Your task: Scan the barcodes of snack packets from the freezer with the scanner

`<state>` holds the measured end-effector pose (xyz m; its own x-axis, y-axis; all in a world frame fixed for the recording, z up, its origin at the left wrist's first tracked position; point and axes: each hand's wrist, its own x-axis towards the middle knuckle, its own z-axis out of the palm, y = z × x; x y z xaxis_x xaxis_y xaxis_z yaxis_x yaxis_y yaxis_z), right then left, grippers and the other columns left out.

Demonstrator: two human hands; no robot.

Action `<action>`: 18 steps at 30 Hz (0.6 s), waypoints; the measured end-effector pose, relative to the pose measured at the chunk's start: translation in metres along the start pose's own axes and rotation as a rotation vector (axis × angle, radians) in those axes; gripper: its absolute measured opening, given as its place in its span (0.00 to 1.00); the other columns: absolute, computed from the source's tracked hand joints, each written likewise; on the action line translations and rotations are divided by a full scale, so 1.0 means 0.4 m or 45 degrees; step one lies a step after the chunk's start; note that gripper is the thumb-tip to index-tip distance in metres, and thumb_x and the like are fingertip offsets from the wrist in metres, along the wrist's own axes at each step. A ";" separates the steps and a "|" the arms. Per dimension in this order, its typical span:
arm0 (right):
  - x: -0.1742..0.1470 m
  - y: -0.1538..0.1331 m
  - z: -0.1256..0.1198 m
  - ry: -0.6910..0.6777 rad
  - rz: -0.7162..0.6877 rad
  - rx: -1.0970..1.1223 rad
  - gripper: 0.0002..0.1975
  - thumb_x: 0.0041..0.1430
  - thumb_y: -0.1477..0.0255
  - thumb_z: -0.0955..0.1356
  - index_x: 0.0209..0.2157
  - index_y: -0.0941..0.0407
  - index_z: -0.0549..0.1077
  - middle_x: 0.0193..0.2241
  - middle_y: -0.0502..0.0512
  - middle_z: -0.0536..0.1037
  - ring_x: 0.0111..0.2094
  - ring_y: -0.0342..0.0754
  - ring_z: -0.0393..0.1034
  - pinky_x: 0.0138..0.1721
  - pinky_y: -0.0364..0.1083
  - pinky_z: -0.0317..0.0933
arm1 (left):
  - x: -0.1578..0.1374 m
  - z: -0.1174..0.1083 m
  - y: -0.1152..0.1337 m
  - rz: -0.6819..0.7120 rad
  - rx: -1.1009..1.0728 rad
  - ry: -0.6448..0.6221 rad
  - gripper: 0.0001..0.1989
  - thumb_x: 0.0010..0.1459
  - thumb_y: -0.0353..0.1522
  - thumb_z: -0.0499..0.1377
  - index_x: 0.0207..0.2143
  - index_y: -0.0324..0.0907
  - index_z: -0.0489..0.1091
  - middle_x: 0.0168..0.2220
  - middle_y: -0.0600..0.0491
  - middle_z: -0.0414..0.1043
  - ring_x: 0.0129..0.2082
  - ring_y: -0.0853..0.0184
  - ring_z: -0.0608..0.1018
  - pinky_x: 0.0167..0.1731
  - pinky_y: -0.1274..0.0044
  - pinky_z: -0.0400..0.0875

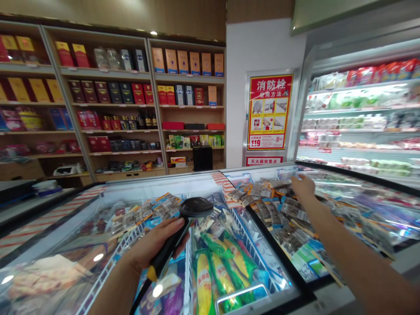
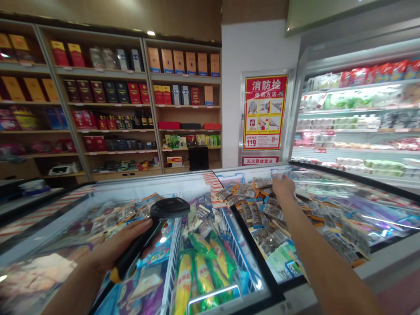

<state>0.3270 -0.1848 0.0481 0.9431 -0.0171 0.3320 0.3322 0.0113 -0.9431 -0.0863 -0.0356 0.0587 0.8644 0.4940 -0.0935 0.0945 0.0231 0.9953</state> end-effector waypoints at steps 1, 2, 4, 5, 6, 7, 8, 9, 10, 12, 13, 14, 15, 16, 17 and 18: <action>-0.013 -0.005 0.002 0.066 -0.079 -0.077 0.06 0.39 0.74 0.66 0.24 0.54 0.63 0.32 0.58 0.71 0.50 0.59 0.54 0.52 0.53 0.45 | 0.000 0.001 0.003 0.005 -0.005 0.007 0.19 0.47 0.45 0.53 0.25 0.36 0.62 0.18 0.53 0.64 0.15 0.76 0.65 0.15 0.84 0.56; -0.031 -0.012 0.009 0.042 -0.151 -0.139 0.06 0.40 0.74 0.66 0.25 0.54 0.64 0.35 0.58 0.71 0.50 0.59 0.53 0.52 0.54 0.43 | -0.001 0.001 0.007 0.013 -0.017 0.016 0.19 0.47 0.45 0.54 0.25 0.36 0.62 0.18 0.54 0.64 0.15 0.76 0.65 0.15 0.84 0.56; -0.081 -0.027 0.041 -0.082 -0.275 -0.258 0.07 0.42 0.75 0.65 0.27 0.53 0.65 0.38 0.56 0.70 0.50 0.57 0.54 0.52 0.54 0.44 | -0.006 -0.006 0.015 0.022 -0.059 0.052 0.19 0.45 0.45 0.55 0.24 0.36 0.62 0.18 0.54 0.64 0.15 0.76 0.65 0.15 0.84 0.57; -0.114 -0.033 0.066 -0.166 -0.329 -0.320 0.07 0.43 0.75 0.64 0.29 0.52 0.66 0.39 0.56 0.69 0.49 0.56 0.56 0.52 0.54 0.45 | -0.011 -0.013 0.019 0.020 -0.082 0.085 0.19 0.44 0.45 0.56 0.25 0.36 0.62 0.19 0.54 0.65 0.15 0.76 0.66 0.15 0.84 0.57; -0.152 -0.039 0.096 -0.264 -0.381 -0.371 0.08 0.45 0.75 0.63 0.30 0.53 0.67 0.39 0.56 0.69 0.48 0.55 0.57 0.52 0.55 0.46 | -0.017 -0.023 0.023 0.017 -0.104 0.125 0.18 0.44 0.45 0.56 0.25 0.36 0.62 0.20 0.53 0.65 0.16 0.75 0.66 0.15 0.84 0.58; -0.194 -0.042 0.130 -0.369 -0.429 -0.405 0.08 0.46 0.75 0.63 0.31 0.53 0.67 0.39 0.57 0.69 0.47 0.54 0.58 0.51 0.55 0.47 | -0.026 -0.035 0.026 0.018 -0.126 0.169 0.18 0.44 0.44 0.57 0.26 0.36 0.62 0.20 0.53 0.65 0.16 0.75 0.66 0.15 0.84 0.58; -0.240 -0.044 0.166 -0.493 -0.482 -0.436 0.09 0.47 0.75 0.62 0.33 0.55 0.68 0.39 0.58 0.70 0.46 0.54 0.59 0.51 0.55 0.47 | -0.037 -0.049 0.029 0.024 -0.144 0.205 0.18 0.43 0.44 0.57 0.26 0.37 0.62 0.20 0.53 0.65 0.16 0.75 0.66 0.15 0.84 0.59; -0.289 -0.045 0.205 -0.600 -0.524 -0.433 0.10 0.47 0.74 0.62 0.34 0.56 0.69 0.38 0.58 0.70 0.45 0.53 0.60 0.50 0.54 0.49 | -0.049 -0.064 0.031 0.036 -0.155 0.225 0.18 0.44 0.44 0.57 0.27 0.36 0.62 0.20 0.54 0.65 0.16 0.75 0.66 0.15 0.84 0.59; -0.339 -0.046 0.244 -0.694 -0.558 -0.422 0.10 0.47 0.73 0.63 0.34 0.57 0.69 0.37 0.57 0.71 0.44 0.52 0.62 0.49 0.51 0.51 | -0.061 -0.078 0.033 0.049 -0.161 0.233 0.18 0.44 0.44 0.57 0.27 0.36 0.62 0.20 0.54 0.65 0.16 0.75 0.66 0.14 0.84 0.58; -0.438 -0.049 0.322 -0.868 -0.613 -0.412 0.12 0.46 0.72 0.63 0.35 0.60 0.70 0.39 0.58 0.71 0.44 0.50 0.63 0.48 0.47 0.54 | -0.084 -0.104 0.033 0.066 -0.172 0.238 0.19 0.44 0.45 0.56 0.26 0.36 0.62 0.20 0.53 0.65 0.16 0.75 0.66 0.14 0.84 0.58; -0.484 -0.053 0.359 -0.994 -0.640 -0.474 0.14 0.49 0.70 0.62 0.38 0.61 0.70 0.40 0.59 0.71 0.44 0.50 0.63 0.48 0.47 0.53 | -0.092 -0.114 0.031 0.068 -0.176 0.241 0.19 0.44 0.45 0.56 0.26 0.36 0.62 0.20 0.53 0.65 0.16 0.75 0.66 0.14 0.84 0.58; -0.526 -0.059 0.395 -1.102 -0.653 -0.531 0.16 0.51 0.69 0.61 0.39 0.61 0.69 0.41 0.59 0.71 0.44 0.50 0.63 0.47 0.46 0.53 | -0.098 -0.123 0.027 0.067 -0.180 0.246 0.19 0.44 0.45 0.56 0.26 0.36 0.62 0.21 0.53 0.65 0.16 0.75 0.67 0.14 0.84 0.59; -0.564 -0.067 0.428 -1.183 -0.681 -0.575 0.17 0.52 0.68 0.59 0.40 0.61 0.69 0.41 0.60 0.71 0.44 0.50 0.63 0.47 0.46 0.53 | -0.101 -0.129 0.022 0.068 -0.191 0.251 0.19 0.44 0.45 0.56 0.26 0.36 0.62 0.21 0.52 0.66 0.16 0.75 0.67 0.15 0.84 0.59; -0.596 -0.075 0.460 -1.236 -0.695 -0.608 0.17 0.53 0.67 0.58 0.40 0.61 0.69 0.41 0.60 0.71 0.44 0.50 0.63 0.45 0.46 0.54 | -0.102 -0.134 0.017 0.068 -0.205 0.250 0.19 0.45 0.45 0.56 0.27 0.36 0.62 0.21 0.52 0.66 0.17 0.75 0.67 0.15 0.84 0.59; -0.622 -0.084 0.490 -1.273 -0.705 -0.623 0.17 0.54 0.67 0.57 0.39 0.60 0.69 0.40 0.60 0.72 0.43 0.51 0.64 0.44 0.46 0.55 | -0.101 -0.137 0.011 0.073 -0.221 0.239 0.19 0.45 0.45 0.55 0.27 0.36 0.62 0.22 0.52 0.66 0.17 0.75 0.67 0.15 0.84 0.59; -0.644 -0.092 0.517 -1.296 -0.716 -0.629 0.16 0.54 0.67 0.57 0.38 0.60 0.70 0.39 0.60 0.72 0.43 0.51 0.64 0.43 0.45 0.55 | -0.098 -0.138 0.006 0.078 -0.239 0.223 0.18 0.46 0.45 0.55 0.27 0.36 0.62 0.22 0.52 0.66 0.17 0.75 0.67 0.15 0.84 0.58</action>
<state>0.0744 0.0258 0.0006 0.3285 0.8799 0.3433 0.8568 -0.1247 -0.5004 -0.1473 -0.0068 0.0662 0.7656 0.6418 -0.0435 -0.0626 0.1417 0.9879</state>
